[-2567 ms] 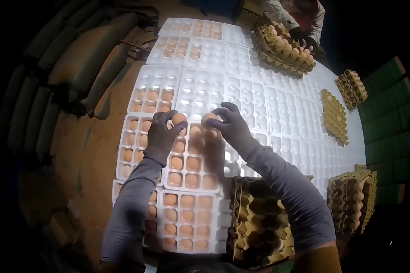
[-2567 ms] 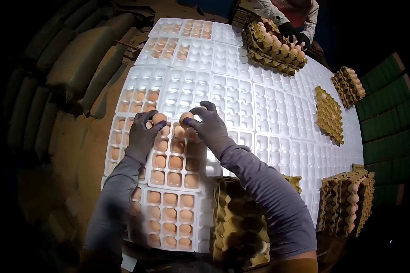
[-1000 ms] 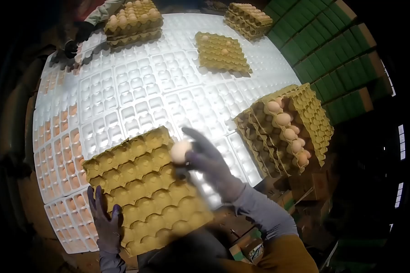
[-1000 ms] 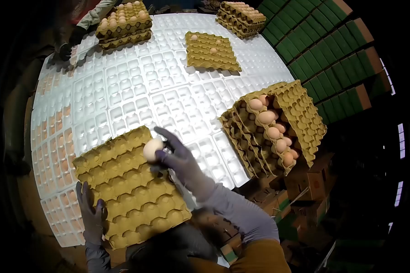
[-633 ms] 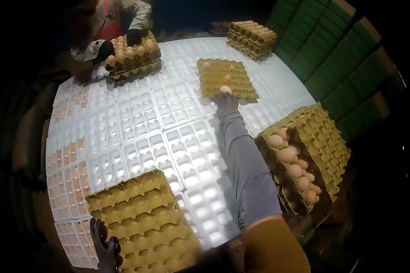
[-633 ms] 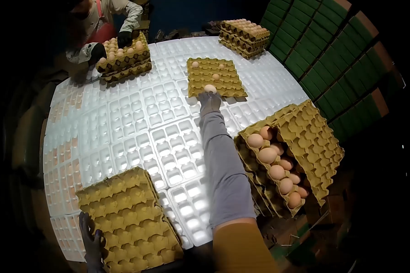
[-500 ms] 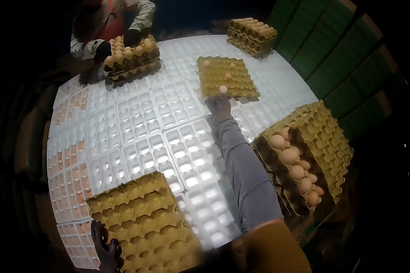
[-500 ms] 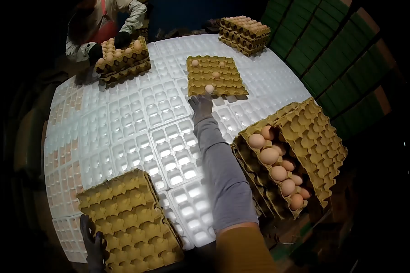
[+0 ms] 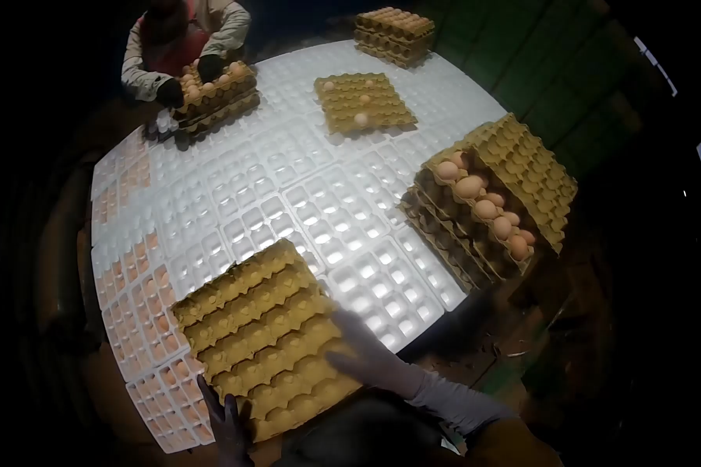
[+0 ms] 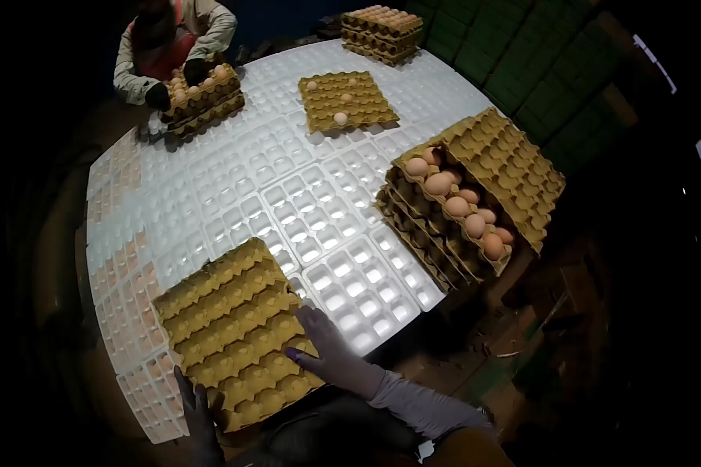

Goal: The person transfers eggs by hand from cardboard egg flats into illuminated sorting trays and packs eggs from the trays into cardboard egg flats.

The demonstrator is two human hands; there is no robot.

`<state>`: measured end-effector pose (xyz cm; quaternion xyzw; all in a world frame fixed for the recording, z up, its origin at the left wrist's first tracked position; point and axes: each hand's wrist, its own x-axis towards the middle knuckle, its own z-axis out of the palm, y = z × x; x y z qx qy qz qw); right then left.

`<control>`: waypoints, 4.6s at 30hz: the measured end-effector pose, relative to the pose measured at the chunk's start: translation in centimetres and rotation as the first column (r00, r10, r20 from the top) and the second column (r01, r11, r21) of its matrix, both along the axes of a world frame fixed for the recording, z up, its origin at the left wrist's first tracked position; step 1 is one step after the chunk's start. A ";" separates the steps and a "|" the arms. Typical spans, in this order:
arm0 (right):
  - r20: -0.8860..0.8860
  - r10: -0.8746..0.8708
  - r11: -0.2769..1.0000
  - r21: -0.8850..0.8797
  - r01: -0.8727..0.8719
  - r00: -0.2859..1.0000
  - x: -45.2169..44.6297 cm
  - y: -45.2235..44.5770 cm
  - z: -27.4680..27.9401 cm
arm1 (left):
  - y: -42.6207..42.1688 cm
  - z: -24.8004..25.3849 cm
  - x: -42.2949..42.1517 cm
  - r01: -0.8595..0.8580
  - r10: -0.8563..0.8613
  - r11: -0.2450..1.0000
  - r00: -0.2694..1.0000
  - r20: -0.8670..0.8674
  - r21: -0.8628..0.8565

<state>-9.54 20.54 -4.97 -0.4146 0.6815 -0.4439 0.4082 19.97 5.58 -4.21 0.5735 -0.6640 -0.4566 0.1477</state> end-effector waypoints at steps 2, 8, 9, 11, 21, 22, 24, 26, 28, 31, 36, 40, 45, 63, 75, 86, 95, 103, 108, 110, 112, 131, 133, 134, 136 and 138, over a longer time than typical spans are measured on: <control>-0.056 -0.061 0.998 -0.011 0.060 0.997 0.3 0.4 2.6 | -0.6 -0.4 -0.3 -0.016 0.005 0.999 0.955 -0.297 -0.036; -0.134 -0.326 0.923 -0.260 0.284 0.936 -1.7 5.0 8.7 | -3.9 4.4 -7.2 0.175 -0.324 0.911 0.864 -0.386 -0.373; -0.150 -0.367 0.906 -0.282 0.316 0.918 -3.1 6.7 9.1 | -3.0 7.2 -10.4 0.232 -0.361 0.917 0.830 -0.425 -0.326; -0.255 -0.547 0.818 -0.363 0.445 0.797 -5.8 10.5 11.3 | -1.7 10.5 -16.8 0.374 -0.529 0.845 0.696 -0.487 -0.383; -0.017 -0.936 0.306 -0.534 0.788 0.352 -23.7 21.3 18.9 | 2.6 20.6 -59.3 0.831 -0.925 0.288 0.113 -0.362 -0.477; -0.132 -0.935 0.342 -0.576 0.742 0.329 -25.6 21.8 16.4 | 1.5 18.3 -63.6 0.838 -0.923 0.254 0.061 -0.379 -0.482; -0.434 -0.860 0.479 -0.502 0.720 0.269 -28.4 22.9 12.4 | 1.4 16.9 -66.3 0.933 -0.961 0.214 0.147 -0.234 -0.290; -0.269 -0.923 0.379 -0.512 0.771 0.275 -28.7 22.4 10.7 | 1.1 14.7 -67.4 0.947 -0.959 0.282 0.282 -0.019 -0.156; 0.351 -0.807 0.293 -0.462 0.837 0.476 -29.5 21.7 9.7 | 1.7 14.2 -66.6 0.914 -0.891 0.394 0.406 0.203 -0.096; 0.579 -0.713 0.231 -0.338 0.912 0.395 -29.7 20.7 9.1 | 2.6 16.4 -64.8 0.945 -0.949 0.299 0.309 -0.064 0.135; 0.294 -0.814 0.268 -0.574 0.774 0.500 -25.9 21.3 14.3 | 1.6 18.5 -57.4 0.901 -0.903 0.401 0.358 -0.235 -0.167; -0.399 -0.790 0.596 -0.680 0.427 0.466 -21.6 18.0 15.4 | -2.1 21.6 -40.9 0.767 -0.754 0.602 0.456 -0.473 -0.221; -0.192 -0.352 0.781 -0.599 0.174 0.916 -11.0 5.4 13.1 | -7.9 16.3 -16.4 0.192 -0.303 0.951 0.732 -0.611 -0.242; -0.575 0.158 0.931 -0.185 -0.315 0.803 5.7 -15.6 3.0 | -0.1 -10.3 17.4 -0.725 0.708 0.530 0.664 -0.240 -0.440; 0.258 0.243 0.966 -0.148 -0.211 0.935 3.8 -25.1 1.9 | -16.4 -3.9 -2.0 0.590 -0.450 0.604 0.807 0.382 -0.536; -0.599 0.796 0.528 0.617 -0.584 0.088 8.3 -26.3 0.9 | -14.3 -1.6 0.2 0.034 0.016 0.988 0.947 -0.320 0.150; 0.426 0.611 0.717 0.060 -0.695 0.667 2.9 -23.6 6.4 | -11.8 -2.5 -0.4 0.529 -0.366 0.786 0.816 0.448 -0.321; -0.807 0.590 0.640 0.482 -0.598 -0.019 9.8 -20.0 -0.9 | -10.4 1.4 1.1 0.006 0.075 0.983 0.900 -0.429 0.185; -0.507 0.603 0.706 -0.018 -0.708 0.616 3.5 -17.6 3.0 | -6.6 1.0 0.0 0.539 -0.337 0.790 0.779 0.529 -0.291; 0.186 0.570 0.811 0.033 -0.584 0.801 1.6 -15.6 3.8 | -6.2 1.3 -1.1 0.609 -0.345 0.770 0.649 0.678 -0.192; 0.693 0.248 0.821 0.220 -0.526 0.677 0.6 -14.0 5.4 | -6.4 1.3 -2.3 0.641 -0.309 0.758 0.512 0.801 -0.117; 0.790 0.024 0.936 0.198 -0.291 0.613 -0.8 -18.6 6.2 | -16.2 -1.2 -1.5 0.162 0.198 0.807 0.832 -0.518 0.568; 0.796 -0.077 0.911 0.301 -0.282 0.600 -0.7 -21.2 6.9 | -19.6 -1.7 -1.9 0.098 0.193 0.869 0.836 -0.514 0.484; 0.779 -0.039 0.931 0.256 -0.260 0.626 -0.8 -22.8 5.9 | -22.0 -2.2 -1.9 0.075 0.165 0.891 0.865 -0.474 0.447; 0.621 0.044 0.959 0.192 -0.207 0.783 -1.4 -27.2 2.4 | -27.3 -3.8 -2.6 0.045 0.020 0.986 0.926 -0.378 0.161; 0.202 0.126 0.987 0.077 -0.144 0.971 -1.8 -32.6 -1.9 | -32.9 -6.8 -4.3 0.054 -0.084 0.963 0.991 -0.105 -0.265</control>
